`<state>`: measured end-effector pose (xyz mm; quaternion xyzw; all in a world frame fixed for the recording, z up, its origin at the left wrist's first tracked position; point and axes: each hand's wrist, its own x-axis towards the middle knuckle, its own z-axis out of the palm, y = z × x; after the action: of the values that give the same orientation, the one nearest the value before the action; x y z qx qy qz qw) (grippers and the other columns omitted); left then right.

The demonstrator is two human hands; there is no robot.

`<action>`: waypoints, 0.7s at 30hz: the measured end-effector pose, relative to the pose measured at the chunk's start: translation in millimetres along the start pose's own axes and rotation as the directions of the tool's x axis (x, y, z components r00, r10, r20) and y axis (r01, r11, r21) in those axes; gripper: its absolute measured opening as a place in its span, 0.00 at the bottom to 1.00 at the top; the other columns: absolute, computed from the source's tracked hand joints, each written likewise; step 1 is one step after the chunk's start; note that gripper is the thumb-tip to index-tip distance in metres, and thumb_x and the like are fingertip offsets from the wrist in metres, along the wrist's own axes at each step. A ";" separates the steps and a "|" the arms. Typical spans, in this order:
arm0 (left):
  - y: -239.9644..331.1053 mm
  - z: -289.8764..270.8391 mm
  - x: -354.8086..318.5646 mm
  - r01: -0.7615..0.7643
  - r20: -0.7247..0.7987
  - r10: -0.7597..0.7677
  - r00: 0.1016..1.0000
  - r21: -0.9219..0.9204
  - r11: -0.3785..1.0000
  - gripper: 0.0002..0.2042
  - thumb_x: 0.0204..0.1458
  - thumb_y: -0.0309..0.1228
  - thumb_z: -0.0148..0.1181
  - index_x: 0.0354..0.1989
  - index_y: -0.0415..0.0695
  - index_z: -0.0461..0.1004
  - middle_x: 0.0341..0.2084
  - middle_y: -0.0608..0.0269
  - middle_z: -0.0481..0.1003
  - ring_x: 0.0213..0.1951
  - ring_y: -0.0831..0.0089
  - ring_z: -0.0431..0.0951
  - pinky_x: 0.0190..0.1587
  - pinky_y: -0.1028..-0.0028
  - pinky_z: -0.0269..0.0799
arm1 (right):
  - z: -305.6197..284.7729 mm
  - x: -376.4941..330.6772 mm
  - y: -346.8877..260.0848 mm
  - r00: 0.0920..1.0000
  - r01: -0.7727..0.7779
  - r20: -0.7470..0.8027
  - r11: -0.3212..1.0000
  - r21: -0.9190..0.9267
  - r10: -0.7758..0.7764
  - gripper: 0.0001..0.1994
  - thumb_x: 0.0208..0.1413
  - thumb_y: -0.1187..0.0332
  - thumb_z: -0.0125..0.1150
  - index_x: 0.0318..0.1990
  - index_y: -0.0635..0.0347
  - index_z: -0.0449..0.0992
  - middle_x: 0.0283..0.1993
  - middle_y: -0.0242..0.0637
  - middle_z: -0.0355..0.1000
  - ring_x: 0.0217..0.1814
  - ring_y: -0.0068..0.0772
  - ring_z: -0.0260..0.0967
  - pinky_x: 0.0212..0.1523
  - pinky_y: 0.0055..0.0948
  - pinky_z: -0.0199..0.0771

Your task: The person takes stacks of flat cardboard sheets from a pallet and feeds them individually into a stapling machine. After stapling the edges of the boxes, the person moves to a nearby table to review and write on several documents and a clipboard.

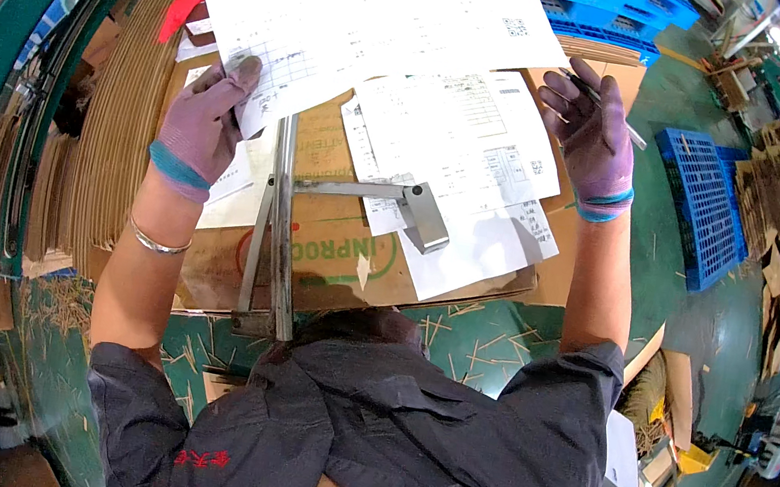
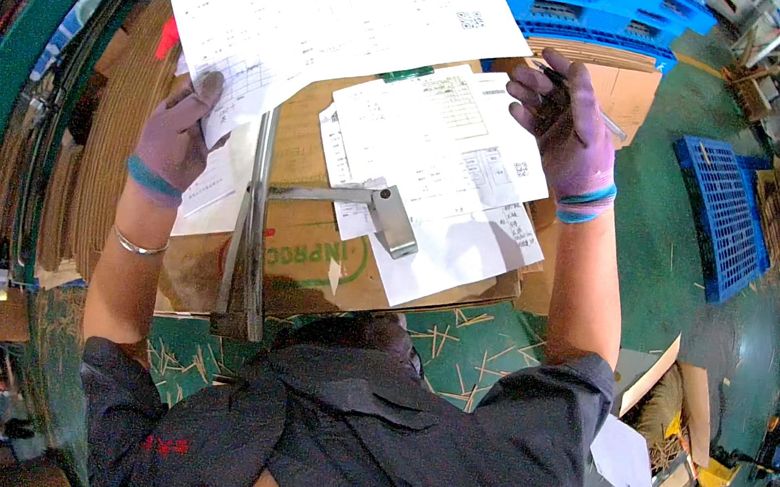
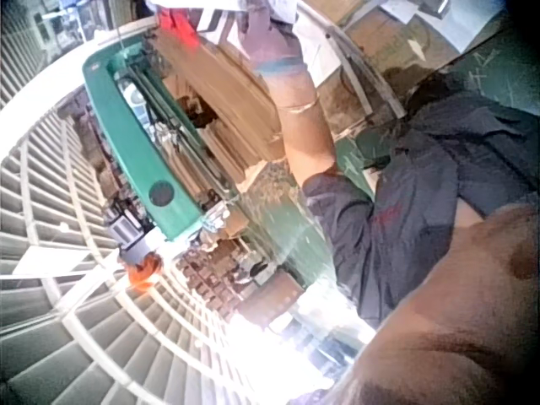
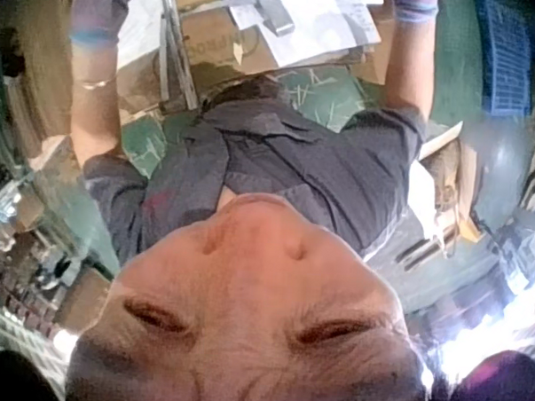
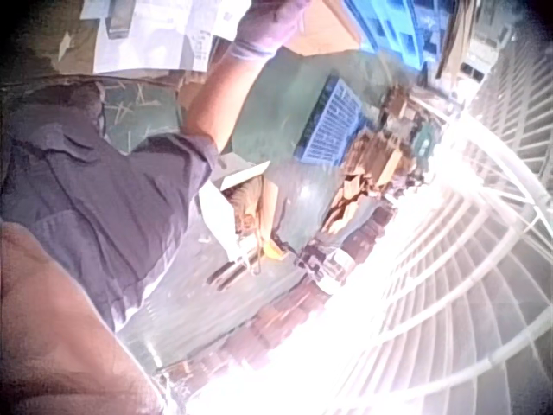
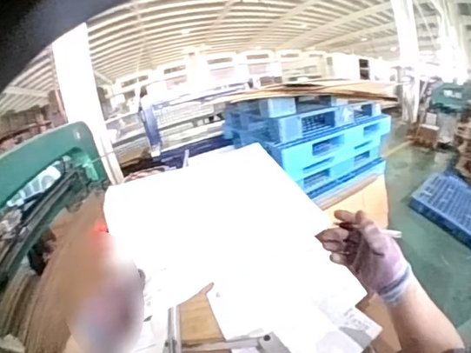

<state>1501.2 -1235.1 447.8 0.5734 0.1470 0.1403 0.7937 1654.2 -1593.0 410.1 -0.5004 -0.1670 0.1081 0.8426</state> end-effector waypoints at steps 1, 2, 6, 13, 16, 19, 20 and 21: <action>-3.5 -2.3 4.2 0.000 0.029 0.002 1.000 -0.058 0.998 0.15 0.55 0.28 0.58 0.49 0.34 0.69 0.42 0.59 0.75 0.42 0.74 0.77 0.42 0.77 0.75 | -0.8 1.8 1.0 1.000 -0.016 0.010 1.000 -0.004 0.016 0.27 0.64 0.50 0.43 0.60 0.64 0.61 0.50 0.44 0.71 0.51 0.37 0.70 0.49 0.30 0.70; -1.0 -1.5 5.4 -0.007 0.041 0.008 0.999 -0.026 1.000 0.15 0.55 0.28 0.59 0.48 0.34 0.69 0.40 0.60 0.75 0.41 0.75 0.77 0.40 0.78 0.74 | -0.6 4.1 2.3 0.999 -0.033 0.021 0.999 -0.009 0.033 0.28 0.64 0.50 0.43 0.61 0.64 0.61 0.50 0.45 0.71 0.51 0.37 0.70 0.49 0.30 0.70; 0.3 13.2 9.9 -0.076 0.045 0.073 0.996 0.074 0.994 0.14 0.55 0.29 0.59 0.46 0.34 0.72 0.32 0.65 0.75 0.32 0.80 0.75 0.31 0.79 0.70 | 1.6 15.4 1.7 0.994 -0.069 0.090 0.998 -0.013 0.070 0.28 0.63 0.50 0.44 0.60 0.64 0.61 0.50 0.45 0.71 0.49 0.38 0.72 0.46 0.29 0.73; 10.4 27.1 7.9 -0.155 0.112 0.133 0.985 0.217 0.964 0.17 0.60 0.35 0.52 0.52 0.34 0.69 0.41 0.58 0.75 0.42 0.72 0.75 0.45 0.74 0.71 | -5.6 31.2 10.9 0.998 0.038 0.043 0.993 0.109 -0.043 0.16 0.57 0.76 0.51 0.52 0.73 0.66 0.44 0.46 0.72 0.41 0.30 0.73 0.37 0.20 0.76; 21.0 14.7 9.7 -0.162 0.299 0.119 0.947 0.125 0.979 0.18 0.62 0.39 0.45 0.54 0.40 0.69 0.38 0.57 0.76 0.37 0.75 0.74 0.40 0.74 0.69 | -14.7 40.6 11.4 0.981 0.123 -0.175 0.970 0.211 -0.086 0.15 0.56 0.82 0.49 0.52 0.72 0.68 0.44 0.45 0.71 0.40 0.27 0.72 0.30 0.13 0.76; 18.0 11.2 11.4 -0.189 0.170 0.153 0.974 0.225 0.956 0.19 0.63 0.40 0.41 0.54 0.43 0.69 0.35 0.59 0.77 0.32 0.75 0.73 0.37 0.75 0.67 | -50.4 50.6 12.7 0.990 0.108 -0.117 0.962 0.250 -0.080 0.15 0.57 0.81 0.49 0.52 0.71 0.67 0.41 0.44 0.71 0.39 0.27 0.71 0.28 0.14 0.76; 16.4 8.3 14.0 -0.182 0.166 0.144 0.975 0.239 0.954 0.19 0.63 0.40 0.42 0.54 0.43 0.69 0.35 0.59 0.77 0.32 0.74 0.73 0.37 0.75 0.67 | -58.7 53.5 12.1 0.987 0.106 -0.141 0.964 0.246 -0.073 0.15 0.57 0.81 0.49 0.52 0.71 0.67 0.41 0.44 0.71 0.38 0.26 0.71 0.27 0.14 0.76; 14.4 6.5 12.7 -0.191 0.158 0.152 0.976 0.272 0.943 0.18 0.62 0.40 0.43 0.53 0.42 0.70 0.35 0.60 0.77 0.32 0.75 0.74 0.37 0.75 0.68 | -62.9 57.6 13.2 0.985 0.100 -0.160 0.965 0.244 -0.062 0.15 0.57 0.81 0.50 0.52 0.70 0.67 0.40 0.44 0.71 0.36 0.26 0.71 0.27 0.14 0.76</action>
<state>1514.6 -1231.4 462.5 0.7008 0.0614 0.1471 0.6954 1731.6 -1617.4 380.6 -0.3892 -0.1083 0.0556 0.9131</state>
